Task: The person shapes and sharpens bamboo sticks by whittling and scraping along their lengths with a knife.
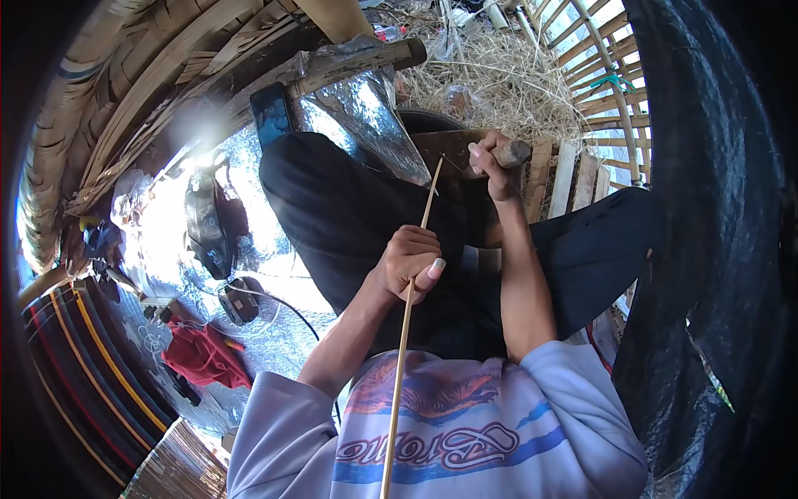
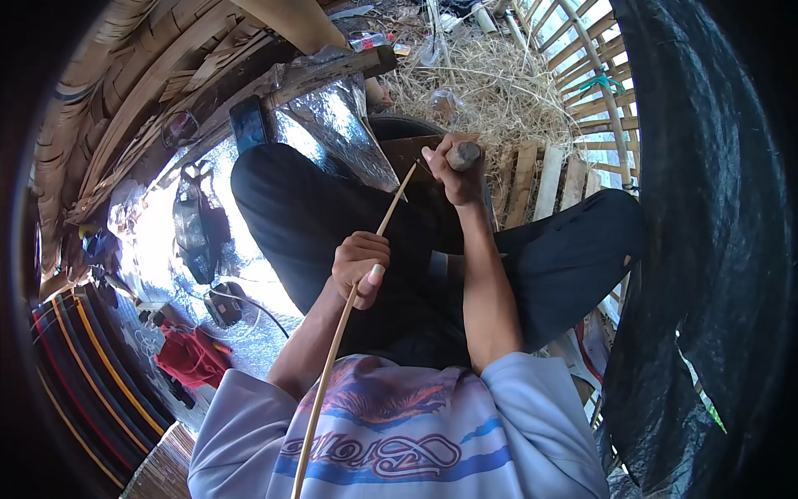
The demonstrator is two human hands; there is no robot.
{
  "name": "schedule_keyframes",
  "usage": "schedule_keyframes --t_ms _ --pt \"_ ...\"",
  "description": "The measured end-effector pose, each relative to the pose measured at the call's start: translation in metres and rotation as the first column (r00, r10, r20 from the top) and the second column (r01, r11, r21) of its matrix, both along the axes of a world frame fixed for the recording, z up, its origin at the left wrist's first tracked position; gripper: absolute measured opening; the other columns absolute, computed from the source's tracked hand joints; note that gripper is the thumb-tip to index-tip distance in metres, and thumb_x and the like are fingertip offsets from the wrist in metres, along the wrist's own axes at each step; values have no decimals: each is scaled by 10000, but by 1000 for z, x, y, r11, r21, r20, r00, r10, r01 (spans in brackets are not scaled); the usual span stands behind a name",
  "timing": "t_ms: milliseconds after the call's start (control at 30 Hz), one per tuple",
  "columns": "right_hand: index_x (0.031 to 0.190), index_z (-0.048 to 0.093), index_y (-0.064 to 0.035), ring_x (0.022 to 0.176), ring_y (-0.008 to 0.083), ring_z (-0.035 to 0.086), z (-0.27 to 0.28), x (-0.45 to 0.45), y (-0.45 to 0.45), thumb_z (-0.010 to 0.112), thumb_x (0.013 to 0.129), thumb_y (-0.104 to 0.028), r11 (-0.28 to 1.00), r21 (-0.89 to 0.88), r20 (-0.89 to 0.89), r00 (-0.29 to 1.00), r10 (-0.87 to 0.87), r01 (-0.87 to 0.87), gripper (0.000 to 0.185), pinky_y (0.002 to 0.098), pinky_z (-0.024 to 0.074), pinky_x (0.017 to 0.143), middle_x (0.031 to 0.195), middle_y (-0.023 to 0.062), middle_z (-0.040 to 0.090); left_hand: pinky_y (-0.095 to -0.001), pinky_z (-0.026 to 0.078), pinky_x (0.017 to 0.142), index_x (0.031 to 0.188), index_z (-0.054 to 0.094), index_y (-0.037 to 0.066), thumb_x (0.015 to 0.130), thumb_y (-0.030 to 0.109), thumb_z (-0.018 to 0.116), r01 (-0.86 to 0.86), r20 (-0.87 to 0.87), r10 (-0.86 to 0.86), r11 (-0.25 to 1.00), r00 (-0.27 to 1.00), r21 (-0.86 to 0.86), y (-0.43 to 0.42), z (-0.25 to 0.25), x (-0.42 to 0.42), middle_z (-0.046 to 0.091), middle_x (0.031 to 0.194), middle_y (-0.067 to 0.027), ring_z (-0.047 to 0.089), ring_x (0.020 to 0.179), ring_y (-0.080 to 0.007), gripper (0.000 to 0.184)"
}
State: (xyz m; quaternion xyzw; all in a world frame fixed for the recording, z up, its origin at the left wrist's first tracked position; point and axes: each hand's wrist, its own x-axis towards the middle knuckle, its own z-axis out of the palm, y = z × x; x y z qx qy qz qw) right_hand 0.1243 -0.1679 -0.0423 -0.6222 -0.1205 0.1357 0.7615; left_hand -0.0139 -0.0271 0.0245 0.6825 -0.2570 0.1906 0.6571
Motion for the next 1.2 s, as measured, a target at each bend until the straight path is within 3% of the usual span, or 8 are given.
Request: schedule_keyframes --t_ms 300,433,467,967,1033,1067,1100,1200 --pt "575 499 -61 519 36 415 10 -6 -3 686 741 -118 992 118 -45 998 43 -38 257 216 346 501 536 -34 457 -351 278 371 521 302 61 847 26 416 9 34 -9 1000 999 -14 0 -4 -3 307 446 -66 342 344 -232 347" --pt "563 491 -64 502 28 396 10 -8 13 674 745 -104 995 -91 231 972 51 -30 261 216 319 472 526 -34 452 -351 282 373 524 294 62 846 22 413 3 29 -3 1000 1000 -3 -2 -5 -6 315 450 -68 347 347 -235 346" --pt "563 489 -61 505 25 396 6 -9 11 672 744 -104 997 -56 90 995 49 -44 262 215 309 469 527 -34 454 -351 282 373 524 294 62 846 22 413 5 28 -4 1000 1000 -5 -3 -5 -6 315 450 -68 347 347 -235 346" --pt "543 478 -60 483 19 387 -4 -9 8 657 769 -90 991 -126 41 998 52 -47 290 217 313 466 504 -34 446 -337 293 372 519 296 58 860 70 391 -38 11 38 998 999 -52 -1 -2 -2 323 450 -66 343 340 -233 354" --pt "547 474 -56 492 15 399 -4 -21 13 661 773 -90 956 293 -160 985 68 -18 295 225 317 462 508 -37 445 -338 293 372 518 296 56 859 70 388 -65 -1 65 997 998 -53 2 -6 -7 326 450 -65 341 341 -235 353" --pt "547 473 -57 484 19 415 -3 -22 10 661 777 -88 992 -64 -158 983 99 -110 299 232 334 464 523 -36 463 -339 293 371 516 297 54 858 70 386 -70 0 70 996 998 -59 1 -7 -8 329 451 -65 339 341 -238 353" --pt "554 481 -63 461 28 424 -7 -23 17 657 790 -96 985 -151 13 996 91 -88 296 231 341 447 522 -34 475 -339 293 371 516 297 54 858 70 386 -61 8 62 996 998 -60 0 -7 -6 329 451 -65 339 341 -238 353" --pt "568 491 -68 435 41 431 -11 -26 19 652 801 -105 997 -63 -87 995 41 -46 285 231 336 422 514 -26 487 -333 282 369 516 289 52 874 87 391 -132 -15 131 990 991 -59 0 -7 -10 325 447 -66 328 336 -226 374"
